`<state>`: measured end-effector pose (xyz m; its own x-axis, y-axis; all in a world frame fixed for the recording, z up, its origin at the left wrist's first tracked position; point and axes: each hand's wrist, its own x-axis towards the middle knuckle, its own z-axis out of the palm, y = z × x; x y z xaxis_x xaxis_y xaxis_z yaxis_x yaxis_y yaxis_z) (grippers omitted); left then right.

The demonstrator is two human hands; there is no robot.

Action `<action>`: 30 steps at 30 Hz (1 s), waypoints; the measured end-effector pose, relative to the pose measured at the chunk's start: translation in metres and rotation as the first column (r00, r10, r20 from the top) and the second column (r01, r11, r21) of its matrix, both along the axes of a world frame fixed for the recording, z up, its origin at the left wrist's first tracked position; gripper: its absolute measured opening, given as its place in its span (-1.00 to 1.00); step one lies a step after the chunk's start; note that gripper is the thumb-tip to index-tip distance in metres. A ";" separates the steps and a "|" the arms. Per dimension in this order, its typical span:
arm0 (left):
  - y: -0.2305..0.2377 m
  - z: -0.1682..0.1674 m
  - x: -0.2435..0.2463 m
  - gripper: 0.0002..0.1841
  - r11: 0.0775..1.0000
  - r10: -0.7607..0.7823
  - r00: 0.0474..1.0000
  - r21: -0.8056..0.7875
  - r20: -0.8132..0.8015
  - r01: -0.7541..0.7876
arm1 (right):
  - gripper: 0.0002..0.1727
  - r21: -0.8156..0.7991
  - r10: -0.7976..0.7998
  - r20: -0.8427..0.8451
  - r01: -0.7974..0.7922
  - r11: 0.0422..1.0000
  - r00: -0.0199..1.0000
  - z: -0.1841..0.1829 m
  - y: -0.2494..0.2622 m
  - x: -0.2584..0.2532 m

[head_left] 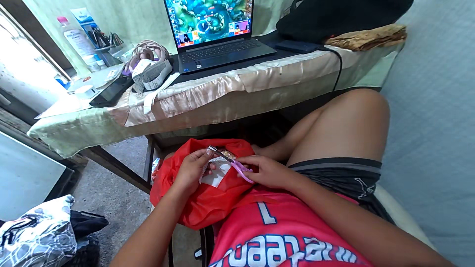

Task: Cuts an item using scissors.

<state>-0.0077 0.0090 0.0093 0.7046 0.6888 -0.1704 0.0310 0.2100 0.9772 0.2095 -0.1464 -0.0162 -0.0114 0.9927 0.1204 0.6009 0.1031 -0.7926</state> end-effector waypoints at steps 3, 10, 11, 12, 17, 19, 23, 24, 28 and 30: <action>0.000 0.000 0.000 -0.72 1.000 -0.003 1.000 0.002 0.003 0.003 | -0.51 -0.011 -0.005 0.001 0.005 1.000 1.000 0.001 0.000 0.000; 0.000 0.000 0.000 -0.72 1.000 -0.003 1.000 -0.010 0.009 0.003 | -0.58 -0.019 -0.027 0.030 0.027 0.999 0.999 0.000 0.001 0.002; 0.000 0.000 0.000 -0.71 1.000 -0.003 1.000 -0.010 0.011 0.004 | -0.58 -0.015 -0.025 0.023 0.025 1.000 0.999 0.000 0.001 0.002; 0.000 -0.001 0.000 -0.71 1.000 -0.005 1.000 -0.007 0.011 0.005 | -0.56 -0.008 -0.021 0.018 0.021 1.000 1.000 0.000 0.000 0.001; 0.000 0.000 0.000 -0.72 1.000 -0.003 1.000 -0.004 0.006 0.003 | -0.51 0.001 -0.012 0.023 0.012 1.000 1.000 0.000 0.000 0.001; -0.001 0.000 0.000 -0.72 1.000 0.000 1.000 -0.007 0.011 0.000 | -0.51 0.007 -0.016 0.036 0.016 1.000 0.999 0.000 0.000 0.001; -0.001 0.000 0.000 -0.72 1.000 -0.003 1.000 -0.012 0.019 0.003 | -0.56 0.006 -0.033 0.072 0.033 0.999 0.997 -0.001 0.000 0.001; -0.001 0.000 0.000 -0.72 1.000 -0.004 1.000 -0.012 0.020 0.004 | -0.57 0.005 -0.036 0.077 0.035 0.999 0.996 -0.001 0.000 0.002; -0.001 0.000 0.000 -0.72 1.000 -0.010 1.000 -0.004 0.019 0.010 | -0.56 -0.001 -0.021 0.061 0.021 1.000 0.998 -0.001 0.000 0.002; -0.001 0.000 0.000 -0.72 1.000 -0.004 1.000 -0.002 0.018 0.004 | -0.52 0.009 -0.013 0.032 0.013 1.000 0.999 -0.001 -0.001 0.001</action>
